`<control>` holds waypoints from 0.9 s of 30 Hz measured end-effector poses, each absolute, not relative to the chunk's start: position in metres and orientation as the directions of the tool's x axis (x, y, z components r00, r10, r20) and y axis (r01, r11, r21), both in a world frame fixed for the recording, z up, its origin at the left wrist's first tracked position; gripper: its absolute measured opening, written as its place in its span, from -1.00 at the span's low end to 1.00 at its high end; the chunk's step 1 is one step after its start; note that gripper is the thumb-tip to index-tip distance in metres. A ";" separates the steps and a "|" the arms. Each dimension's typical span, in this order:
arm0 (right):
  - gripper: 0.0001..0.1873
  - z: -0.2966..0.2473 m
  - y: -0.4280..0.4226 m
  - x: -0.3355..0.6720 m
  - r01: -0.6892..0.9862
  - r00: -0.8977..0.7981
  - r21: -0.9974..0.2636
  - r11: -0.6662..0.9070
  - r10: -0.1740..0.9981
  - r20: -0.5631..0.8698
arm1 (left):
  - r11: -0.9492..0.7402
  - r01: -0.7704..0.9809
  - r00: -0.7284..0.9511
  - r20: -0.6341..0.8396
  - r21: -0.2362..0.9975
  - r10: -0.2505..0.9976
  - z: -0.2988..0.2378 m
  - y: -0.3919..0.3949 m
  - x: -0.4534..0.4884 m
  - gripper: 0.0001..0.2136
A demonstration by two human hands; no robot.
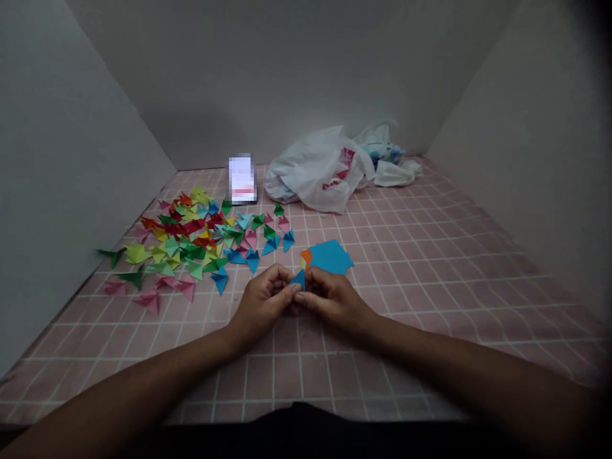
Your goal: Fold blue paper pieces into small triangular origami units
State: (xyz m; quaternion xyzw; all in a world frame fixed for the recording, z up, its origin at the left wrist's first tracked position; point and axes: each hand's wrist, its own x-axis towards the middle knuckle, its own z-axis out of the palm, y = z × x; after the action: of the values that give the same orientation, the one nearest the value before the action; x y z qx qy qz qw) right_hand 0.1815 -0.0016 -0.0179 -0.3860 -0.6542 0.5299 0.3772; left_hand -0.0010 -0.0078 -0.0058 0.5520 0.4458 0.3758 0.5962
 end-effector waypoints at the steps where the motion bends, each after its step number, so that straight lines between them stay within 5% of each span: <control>1: -0.67 -0.018 -0.001 0.181 0.116 -0.421 -0.983 0.145 0.903 0.084 | 0.104 0.036 0.328 -0.110 0.994 0.938 -0.005 -0.007 -0.002 -0.70; 14: -0.75 -0.016 0.000 0.185 0.189 -0.517 -0.956 0.222 0.850 0.095 | -0.098 0.214 0.309 0.027 0.972 0.951 -0.001 -0.003 -0.005 -0.81; 27: -0.74 -0.013 -0.004 0.185 0.196 -0.469 -0.953 0.231 0.876 0.116 | -0.008 0.139 0.304 -0.035 0.990 0.952 -0.002 -0.006 -0.003 -0.76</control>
State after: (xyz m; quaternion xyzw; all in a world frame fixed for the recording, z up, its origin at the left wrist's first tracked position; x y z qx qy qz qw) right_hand 0.1852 -0.0039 -0.0127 -0.3810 -0.7035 0.4893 0.3471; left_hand -0.0034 -0.0055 -0.0023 0.6014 0.4537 0.3770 0.5388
